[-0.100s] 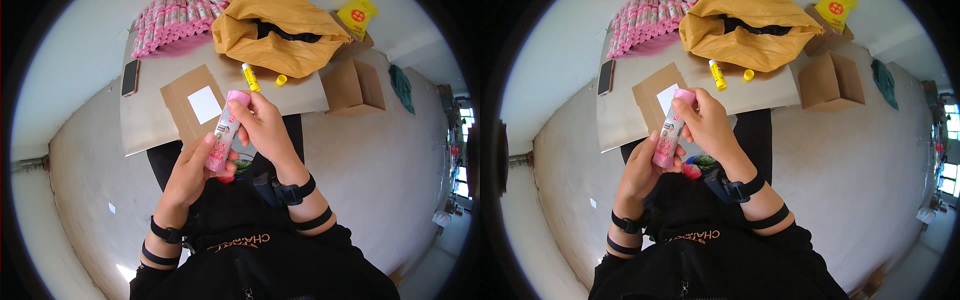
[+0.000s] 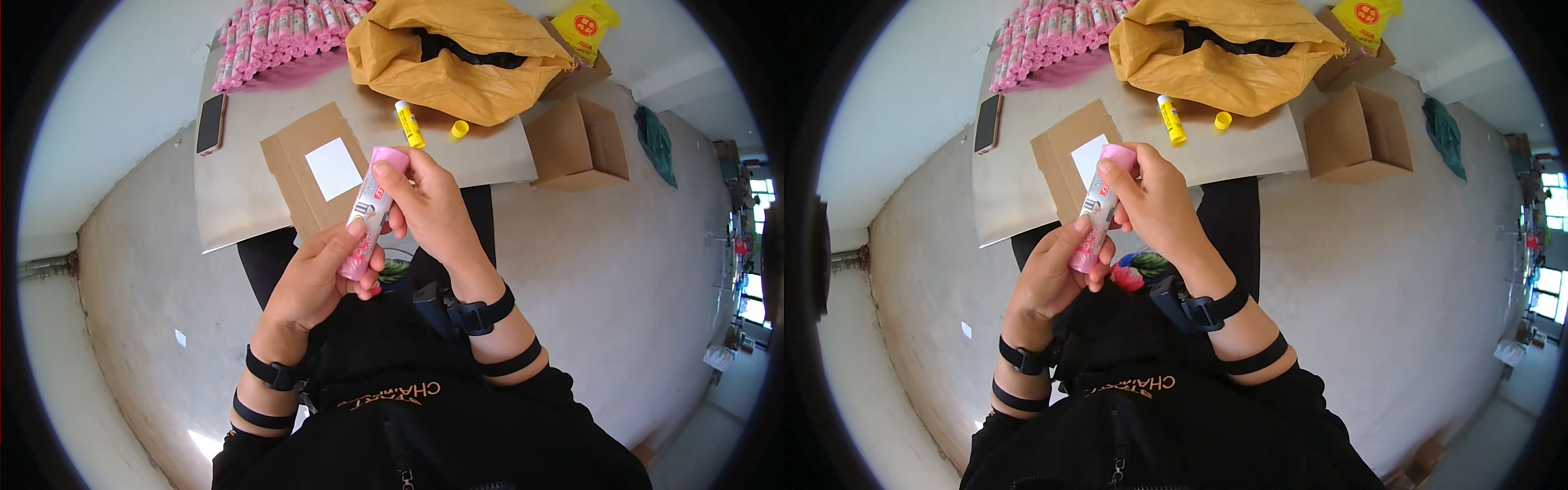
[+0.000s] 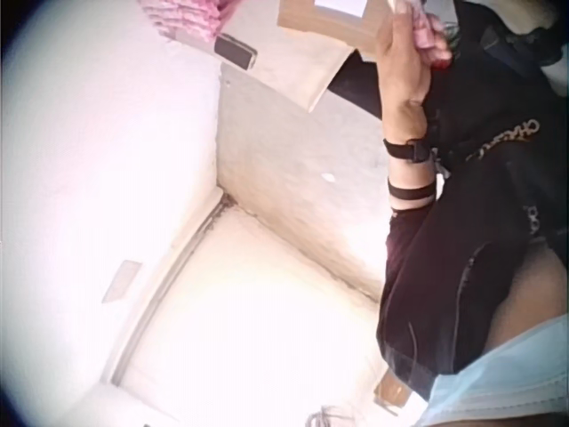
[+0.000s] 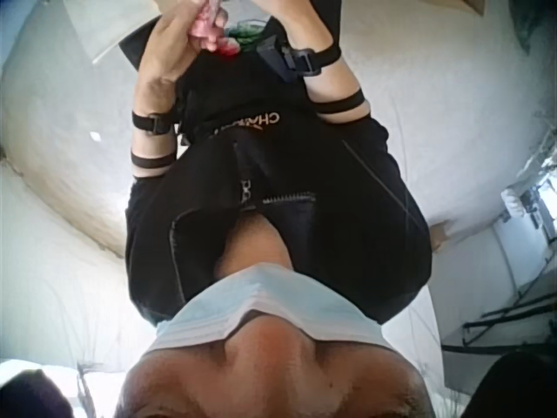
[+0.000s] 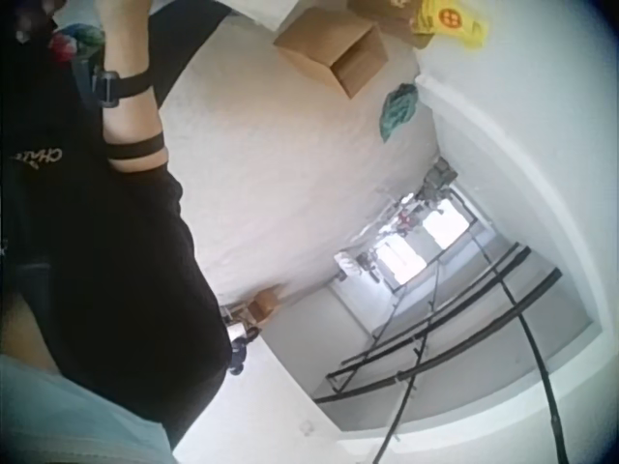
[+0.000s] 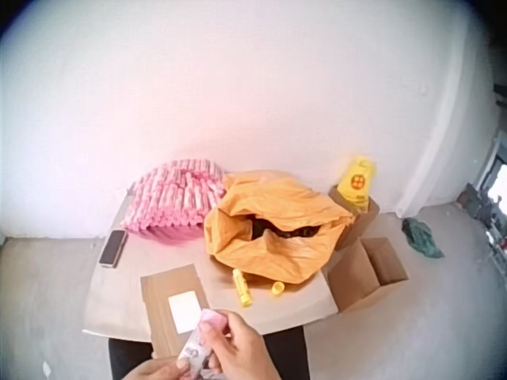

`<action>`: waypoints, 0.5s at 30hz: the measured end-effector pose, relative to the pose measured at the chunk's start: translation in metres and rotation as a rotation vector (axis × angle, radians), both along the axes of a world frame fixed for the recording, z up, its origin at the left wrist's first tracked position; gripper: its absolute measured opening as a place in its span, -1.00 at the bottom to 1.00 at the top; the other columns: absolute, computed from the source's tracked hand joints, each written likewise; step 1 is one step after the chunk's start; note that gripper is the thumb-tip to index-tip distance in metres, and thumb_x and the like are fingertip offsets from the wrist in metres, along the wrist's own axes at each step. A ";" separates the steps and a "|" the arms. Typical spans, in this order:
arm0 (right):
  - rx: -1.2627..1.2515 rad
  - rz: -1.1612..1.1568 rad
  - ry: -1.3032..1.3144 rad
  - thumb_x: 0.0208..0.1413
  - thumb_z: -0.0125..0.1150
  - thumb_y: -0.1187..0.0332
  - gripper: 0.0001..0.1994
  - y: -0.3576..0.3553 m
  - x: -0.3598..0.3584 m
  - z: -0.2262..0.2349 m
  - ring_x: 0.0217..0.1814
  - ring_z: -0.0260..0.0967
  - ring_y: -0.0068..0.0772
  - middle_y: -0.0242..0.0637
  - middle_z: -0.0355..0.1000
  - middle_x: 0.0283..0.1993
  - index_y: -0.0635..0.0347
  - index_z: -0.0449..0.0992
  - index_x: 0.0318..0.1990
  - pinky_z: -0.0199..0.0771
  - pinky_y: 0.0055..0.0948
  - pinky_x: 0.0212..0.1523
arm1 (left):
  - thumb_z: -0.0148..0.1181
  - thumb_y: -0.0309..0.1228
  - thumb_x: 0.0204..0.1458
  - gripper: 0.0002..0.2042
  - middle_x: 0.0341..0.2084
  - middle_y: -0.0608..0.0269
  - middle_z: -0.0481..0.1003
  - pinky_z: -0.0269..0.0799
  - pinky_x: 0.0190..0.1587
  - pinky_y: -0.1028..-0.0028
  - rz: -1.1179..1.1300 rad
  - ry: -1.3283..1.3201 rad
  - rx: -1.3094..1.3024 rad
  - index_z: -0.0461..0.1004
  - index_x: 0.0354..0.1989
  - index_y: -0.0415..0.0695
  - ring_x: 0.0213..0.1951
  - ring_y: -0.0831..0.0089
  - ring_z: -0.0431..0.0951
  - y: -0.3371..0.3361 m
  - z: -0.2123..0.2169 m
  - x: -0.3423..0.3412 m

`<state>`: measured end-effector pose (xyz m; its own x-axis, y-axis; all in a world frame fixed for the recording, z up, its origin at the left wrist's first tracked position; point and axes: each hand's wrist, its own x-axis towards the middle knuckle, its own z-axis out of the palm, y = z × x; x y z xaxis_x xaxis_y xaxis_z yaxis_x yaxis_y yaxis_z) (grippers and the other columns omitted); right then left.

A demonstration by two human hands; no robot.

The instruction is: The person is applying labels and stickers to pink canisters at a metal workstation.

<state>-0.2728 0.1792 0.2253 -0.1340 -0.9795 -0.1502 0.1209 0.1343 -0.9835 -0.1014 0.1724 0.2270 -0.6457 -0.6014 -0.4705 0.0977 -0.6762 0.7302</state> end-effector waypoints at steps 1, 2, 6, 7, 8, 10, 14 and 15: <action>0.012 0.006 -0.005 0.18 0.08 0.21 -0.62 0.000 0.001 -0.001 -0.67 0.24 -0.71 -0.35 0.35 -0.48 0.41 0.34 -0.05 0.27 -0.66 -0.69 | -0.14 -0.15 0.25 -0.60 -0.49 0.29 0.43 0.38 -0.51 0.63 0.003 0.073 0.063 0.33 -0.04 -0.30 -0.55 0.60 0.40 0.000 -0.002 0.000; 0.016 0.009 -0.003 0.18 0.08 0.21 -0.62 -0.001 0.003 -0.003 -0.67 0.24 -0.71 -0.35 0.35 -0.48 0.41 0.34 -0.05 0.27 -0.66 -0.69 | -0.12 -0.16 0.24 -0.61 -0.55 0.34 0.38 0.30 -0.58 0.67 0.005 0.145 0.125 0.33 -0.05 -0.30 -0.60 0.66 0.32 -0.001 -0.003 0.000; 0.020 -0.016 -0.022 0.21 0.05 0.19 -0.68 -0.002 0.007 -0.011 -0.70 0.17 -0.76 -0.43 0.32 -0.55 0.33 0.38 -0.12 0.20 -0.70 -0.70 | -0.09 -0.19 0.24 -0.66 -0.61 0.42 0.27 0.14 -0.65 0.69 -0.017 0.088 0.082 0.33 -0.08 -0.26 -0.64 0.71 0.18 -0.001 -0.003 -0.001; 0.022 -0.011 -0.018 0.22 0.04 0.20 -0.69 -0.003 0.007 -0.012 -0.70 0.17 -0.75 -0.43 0.32 -0.55 0.33 0.38 -0.12 0.20 -0.69 -0.70 | -0.07 -0.19 0.23 -0.68 -0.61 0.44 0.25 0.11 -0.65 0.69 -0.022 0.064 0.031 0.33 -0.10 -0.24 -0.64 0.72 0.15 0.000 -0.004 -0.002; 0.024 -0.006 -0.016 0.22 0.04 0.20 -0.69 -0.004 0.007 -0.013 -0.70 0.17 -0.75 -0.43 0.32 -0.55 0.33 0.38 -0.12 0.20 -0.69 -0.70 | -0.05 -0.19 0.22 -0.69 -0.62 0.45 0.22 0.08 -0.66 0.69 -0.027 0.039 -0.021 0.32 -0.12 -0.22 -0.64 0.74 0.13 0.000 -0.005 -0.002; 0.024 -0.003 -0.017 0.22 0.03 0.21 -0.70 -0.005 0.008 -0.015 -0.71 0.17 -0.74 -0.43 0.31 -0.56 0.33 0.38 -0.13 0.20 -0.69 -0.71 | -0.04 -0.19 0.22 -0.70 -0.62 0.45 0.21 0.08 -0.66 0.69 -0.030 0.030 -0.028 0.32 -0.13 -0.21 -0.65 0.74 0.13 -0.002 -0.005 -0.001; 0.046 0.016 -0.017 0.23 0.02 0.22 -0.69 -0.008 0.007 -0.014 -0.70 0.19 -0.72 -0.41 0.32 -0.55 0.31 0.36 -0.07 0.20 -0.68 -0.70 | -0.02 -0.23 0.21 -0.72 -0.63 0.45 0.21 0.10 -0.66 0.68 0.010 0.100 0.092 0.32 -0.13 -0.22 -0.67 0.72 0.13 -0.004 -0.003 0.001; 0.048 0.019 -0.032 0.23 0.01 0.22 -0.68 -0.008 0.006 -0.013 -0.68 0.22 -0.70 -0.39 0.33 -0.51 0.29 0.34 -0.03 0.24 -0.67 -0.68 | -0.02 -0.23 0.21 -0.72 -0.63 0.45 0.21 0.10 -0.66 0.68 0.013 0.102 0.091 0.32 -0.13 -0.22 -0.67 0.72 0.13 -0.005 -0.002 0.003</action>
<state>-0.2664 0.1715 0.2120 -0.1099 -0.9734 -0.2008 0.1490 0.1836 -0.9716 -0.0988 0.1678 0.2247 -0.6851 -0.5682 -0.4557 0.1778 -0.7372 0.6519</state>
